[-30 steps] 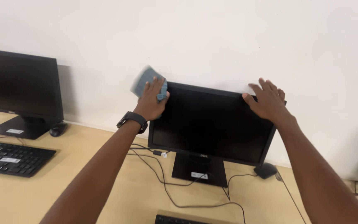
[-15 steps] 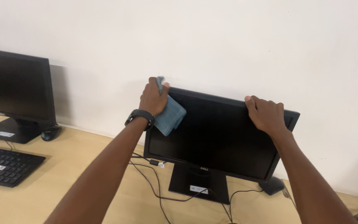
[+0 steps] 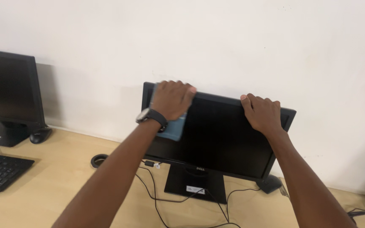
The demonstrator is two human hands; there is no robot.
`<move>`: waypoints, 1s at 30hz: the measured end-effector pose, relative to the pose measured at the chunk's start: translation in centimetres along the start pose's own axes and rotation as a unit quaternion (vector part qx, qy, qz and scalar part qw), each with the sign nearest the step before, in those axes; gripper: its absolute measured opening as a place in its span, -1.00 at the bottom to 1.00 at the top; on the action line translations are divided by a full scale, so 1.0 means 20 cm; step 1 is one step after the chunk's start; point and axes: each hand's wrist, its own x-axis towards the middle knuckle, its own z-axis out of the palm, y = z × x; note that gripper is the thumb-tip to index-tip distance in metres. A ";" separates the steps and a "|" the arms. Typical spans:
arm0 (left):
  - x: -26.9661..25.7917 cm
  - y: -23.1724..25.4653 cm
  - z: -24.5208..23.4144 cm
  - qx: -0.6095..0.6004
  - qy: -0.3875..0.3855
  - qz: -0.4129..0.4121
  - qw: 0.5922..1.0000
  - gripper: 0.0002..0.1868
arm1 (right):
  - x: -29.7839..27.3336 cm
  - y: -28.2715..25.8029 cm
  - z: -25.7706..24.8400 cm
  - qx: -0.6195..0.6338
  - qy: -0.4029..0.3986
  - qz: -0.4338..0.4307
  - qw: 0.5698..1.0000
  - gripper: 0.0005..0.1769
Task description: The person cleans a computer monitor screen, keyboard, and mouse using a blue cloth. They wipe the monitor screen thoroughly, then clean the keyboard and mouse, and finally wipe the desk surface around the equipment. The person repeats the cleaning process on the monitor and keyboard multiple times.
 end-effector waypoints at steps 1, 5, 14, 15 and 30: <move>-0.01 -0.03 -0.01 0.029 0.006 -0.003 1.000 -0.50 | 0.00 0.00 0.00 -0.002 0.001 -0.003 1.000 -0.40; -0.06 -0.22 -0.05 0.064 0.023 -0.068 0.995 -0.51 | 0.00 0.00 0.01 -0.004 0.004 -0.003 1.000 -0.39; -0.08 -0.22 0.06 0.050 0.118 0.050 0.991 -0.56 | 0.01 0.05 0.03 -0.028 -0.019 -0.052 0.998 -0.36; -0.09 -0.23 0.04 0.043 0.124 0.059 0.990 -0.55 | 0.03 0.08 0.02 -0.021 -0.061 -0.028 0.998 -0.33; -0.02 -0.38 0.14 -0.182 0.183 -0.228 0.939 -0.44 | 0.09 0.12 -0.02 -0.065 -0.184 0.112 0.974 0.13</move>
